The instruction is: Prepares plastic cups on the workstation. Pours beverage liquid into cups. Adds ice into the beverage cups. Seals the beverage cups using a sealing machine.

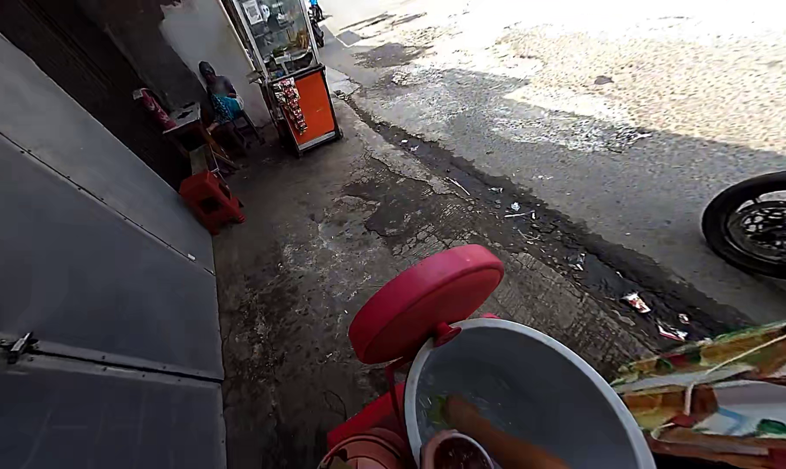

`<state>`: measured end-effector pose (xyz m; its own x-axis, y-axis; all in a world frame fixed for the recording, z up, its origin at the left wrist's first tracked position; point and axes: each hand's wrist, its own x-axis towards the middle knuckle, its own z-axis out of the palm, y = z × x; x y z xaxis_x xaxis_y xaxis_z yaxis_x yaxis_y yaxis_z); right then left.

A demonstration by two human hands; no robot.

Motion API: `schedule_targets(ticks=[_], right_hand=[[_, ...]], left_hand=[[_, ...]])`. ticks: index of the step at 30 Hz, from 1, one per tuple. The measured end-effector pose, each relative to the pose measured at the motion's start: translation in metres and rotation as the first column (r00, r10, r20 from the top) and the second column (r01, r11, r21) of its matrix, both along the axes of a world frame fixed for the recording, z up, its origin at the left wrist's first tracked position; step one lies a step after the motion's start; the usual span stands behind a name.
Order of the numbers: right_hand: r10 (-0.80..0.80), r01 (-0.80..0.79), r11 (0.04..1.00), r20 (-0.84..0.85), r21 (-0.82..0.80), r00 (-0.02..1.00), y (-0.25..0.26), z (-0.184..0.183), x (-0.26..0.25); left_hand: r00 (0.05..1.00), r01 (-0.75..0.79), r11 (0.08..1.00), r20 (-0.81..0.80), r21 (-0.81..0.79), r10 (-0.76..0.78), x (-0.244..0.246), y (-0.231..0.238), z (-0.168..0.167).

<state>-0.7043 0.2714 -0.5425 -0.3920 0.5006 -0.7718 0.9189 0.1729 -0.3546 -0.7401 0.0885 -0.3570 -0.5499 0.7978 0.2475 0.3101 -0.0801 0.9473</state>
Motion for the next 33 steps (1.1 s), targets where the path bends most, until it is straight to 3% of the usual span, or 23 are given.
schedule_targets(ticks=[5, 7, 10, 16, 19, 22, 25, 29, 33], right_hand=[[0.169, -0.169, 0.985, 0.021, -0.021, 0.985, 0.022, 0.163, -0.015], [0.205, -0.204, 0.979, 0.059, -0.028, 0.977, 0.018, 0.199, -0.018], [0.161, -0.161, 0.987, 0.021, 0.018, 0.987, 0.007, 0.207, 0.004], [-0.048, 0.053, 0.998, -0.172, 0.030, 0.984, 0.018, 0.173, 0.075], [-0.209, 0.204, 0.978, -0.319, -0.050, 0.924, 0.015, 0.171, 0.101], [-0.319, 0.298, 0.947, -0.456, -0.120, 0.831, 0.015, 0.191, 0.123], [-0.231, 0.267, 0.964, -0.509, -0.003, 0.829, 0.025, 0.241, 0.149], [0.048, 0.078, 0.959, -0.427, 0.273, 0.903, 0.035, 0.328, 0.184], [0.298, -0.270, 0.865, 0.001, 0.424, 0.955, 0.029, 0.401, 0.173]], left_hand=[[0.999, 0.003, 0.996, 0.037, 0.084, -0.006, 0.001, 0.008, -0.010], [0.999, 0.023, 0.997, 0.029, 0.072, -0.025, 0.004, 0.005, -0.003], [0.999, 0.043, 0.998, 0.013, 0.053, -0.044, 0.014, 0.003, 0.004], [0.999, 0.043, 0.997, 0.029, 0.066, -0.045, 0.028, -0.006, 0.017], [0.998, 0.039, 0.998, 0.038, 0.044, -0.041, 0.030, -0.008, 0.020], [0.999, 0.027, 1.000, 0.035, 0.000, -0.027, 0.028, -0.007, 0.024], [1.000, 0.005, 0.998, 0.011, -0.058, -0.004, 0.026, -0.001, 0.027], [0.999, -0.032, 0.985, -0.028, -0.171, 0.027, 0.029, 0.014, 0.028], [0.999, 0.017, 0.984, -0.033, -0.178, -0.023, 0.043, 0.040, 0.034]])
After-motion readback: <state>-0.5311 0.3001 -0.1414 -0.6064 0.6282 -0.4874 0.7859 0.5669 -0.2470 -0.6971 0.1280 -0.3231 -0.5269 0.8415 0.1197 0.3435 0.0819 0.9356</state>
